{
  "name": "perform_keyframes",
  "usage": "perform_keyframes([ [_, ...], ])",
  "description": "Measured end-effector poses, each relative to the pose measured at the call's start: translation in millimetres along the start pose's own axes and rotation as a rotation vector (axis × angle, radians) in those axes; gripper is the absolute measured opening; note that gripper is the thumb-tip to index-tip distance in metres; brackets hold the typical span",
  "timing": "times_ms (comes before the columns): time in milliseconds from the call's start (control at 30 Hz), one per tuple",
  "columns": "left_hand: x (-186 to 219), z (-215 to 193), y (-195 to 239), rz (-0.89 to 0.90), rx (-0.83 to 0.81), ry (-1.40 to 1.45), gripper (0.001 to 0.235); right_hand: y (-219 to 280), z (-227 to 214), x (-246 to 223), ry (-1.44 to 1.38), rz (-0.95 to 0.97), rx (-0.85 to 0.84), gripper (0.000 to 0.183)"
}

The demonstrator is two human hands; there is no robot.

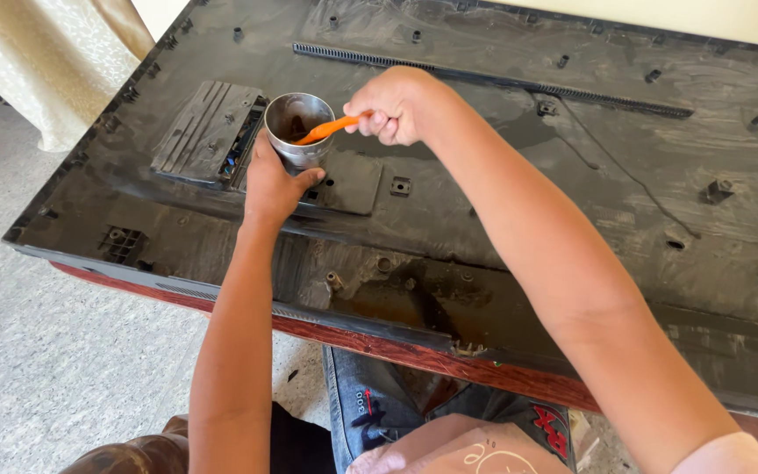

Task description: The person uses an orange toothbrush to apply a dark liquid from a metal cup onto the back of a large flat panel. They repeatedly dip the brush into the cup and spread the liquid across the surface, focusing on edges and recessed areas.

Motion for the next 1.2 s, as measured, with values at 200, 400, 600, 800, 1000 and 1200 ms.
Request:
perform_keyframes([
  [200,-3.8,1.4,0.2,-0.037,0.022,-0.04,0.1,26.7,-28.3,5.3,-0.017,-0.062,0.049,0.023],
  [400,7.9,2.3,2.6,0.041,0.012,-0.074,0.104,49.0,-29.9,-6.1,0.189,-0.125,0.201,0.02],
  [600,30.1,3.3,6.9,0.111,-0.061,-0.109,0.096,62.2,18.8,-23.4,1.307,-0.84,0.444,0.013],
  [800,38.4,0.8,8.9,0.236,-0.033,-0.194,0.093,63.8,43.6,1.1,1.545,-0.88,0.422,0.013],
  [1000,45.1,2.9,10.0,0.317,-0.06,-0.225,0.11,80.0,43.8,11.8,1.441,-0.86,0.39,0.012],
  [1200,41.6,-3.9,9.9,0.173,-0.074,-0.172,0.104,72.9,39.3,22.7,0.668,-0.332,0.201,0.02],
])
Point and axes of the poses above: each hand's wrist, its own y-axis away from the middle knuckle, its own z-axis out of the palm, x = y × z, the point moved 4 cm from there along -y, towards the middle knuckle, and after that the axes turned 7 degrees about y, right-handed, at the moved point
